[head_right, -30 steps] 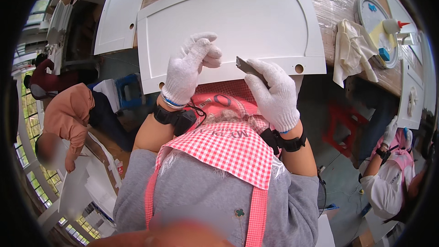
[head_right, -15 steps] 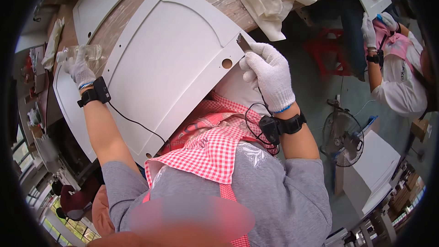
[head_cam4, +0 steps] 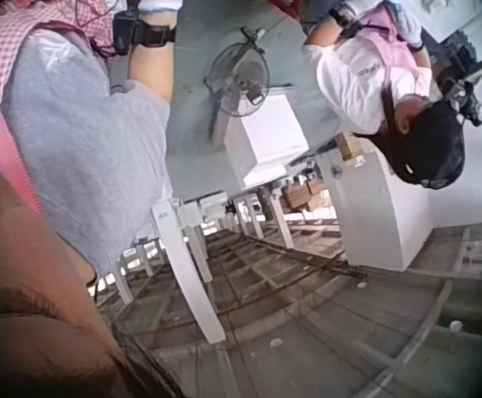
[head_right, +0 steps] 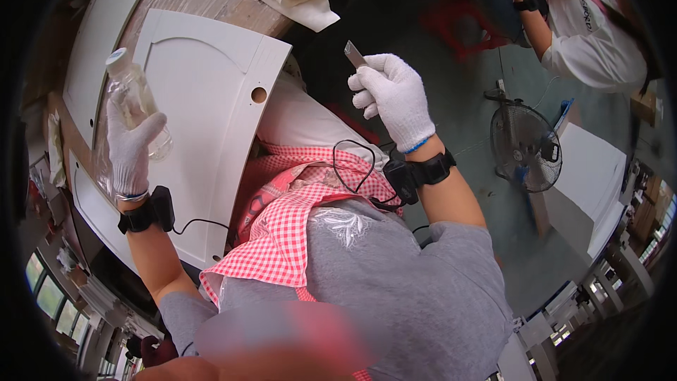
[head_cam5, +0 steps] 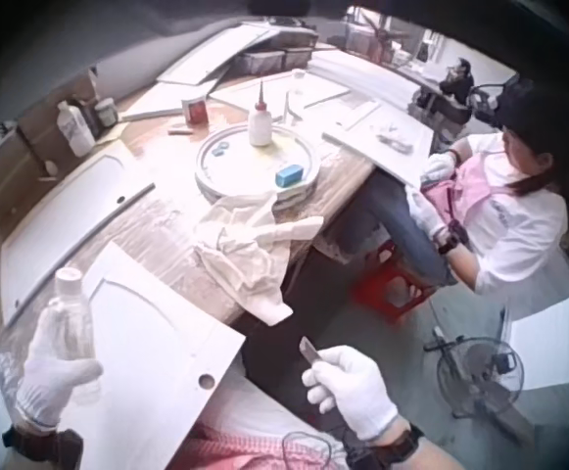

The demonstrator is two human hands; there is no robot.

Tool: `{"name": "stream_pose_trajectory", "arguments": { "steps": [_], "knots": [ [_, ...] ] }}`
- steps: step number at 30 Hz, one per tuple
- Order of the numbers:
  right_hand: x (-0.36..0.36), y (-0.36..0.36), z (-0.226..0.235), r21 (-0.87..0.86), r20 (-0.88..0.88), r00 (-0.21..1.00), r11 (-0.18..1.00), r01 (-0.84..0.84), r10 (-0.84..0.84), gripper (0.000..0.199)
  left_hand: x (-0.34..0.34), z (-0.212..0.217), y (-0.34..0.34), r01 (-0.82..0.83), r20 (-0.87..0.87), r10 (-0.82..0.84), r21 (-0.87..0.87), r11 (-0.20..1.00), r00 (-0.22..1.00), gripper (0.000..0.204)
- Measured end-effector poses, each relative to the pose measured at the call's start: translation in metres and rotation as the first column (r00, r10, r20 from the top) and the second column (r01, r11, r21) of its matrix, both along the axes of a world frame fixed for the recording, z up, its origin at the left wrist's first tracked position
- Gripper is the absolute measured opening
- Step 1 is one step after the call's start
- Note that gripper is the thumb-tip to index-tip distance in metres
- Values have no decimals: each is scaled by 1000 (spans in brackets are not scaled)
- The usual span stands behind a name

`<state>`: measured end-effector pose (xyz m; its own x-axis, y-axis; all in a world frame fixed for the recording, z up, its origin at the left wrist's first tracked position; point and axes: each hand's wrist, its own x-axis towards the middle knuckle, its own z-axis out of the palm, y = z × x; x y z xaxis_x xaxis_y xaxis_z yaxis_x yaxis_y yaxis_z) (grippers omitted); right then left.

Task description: Cleaning and inspecting white cabinet door panels using a cleaning solution and cloth.

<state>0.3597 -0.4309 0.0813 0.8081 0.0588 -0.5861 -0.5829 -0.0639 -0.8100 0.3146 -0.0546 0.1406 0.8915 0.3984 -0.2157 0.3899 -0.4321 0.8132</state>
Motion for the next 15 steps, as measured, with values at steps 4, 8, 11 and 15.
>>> {"name": "stream_pose_trajectory", "arguments": {
  "steps": [4,8,11,15],
  "knots": [
    [-11,-21,-14,-28,4,995,995,98,-98,25,-1,-6,-98,410,-372,-394,-39,911,840,88],
    [-24,-37,-37,-40,2,991,990,132,-133,25,9,-33,-159,590,-534,-607,-229,774,589,86],
    [-31,-49,-56,-100,-4,990,985,143,-144,23,15,-49,-188,689,-634,-622,-189,700,459,87],
    [-33,-62,-75,-166,12,991,977,133,-133,23,20,-59,-206,672,-644,-635,-244,699,427,90]
  ]
}}
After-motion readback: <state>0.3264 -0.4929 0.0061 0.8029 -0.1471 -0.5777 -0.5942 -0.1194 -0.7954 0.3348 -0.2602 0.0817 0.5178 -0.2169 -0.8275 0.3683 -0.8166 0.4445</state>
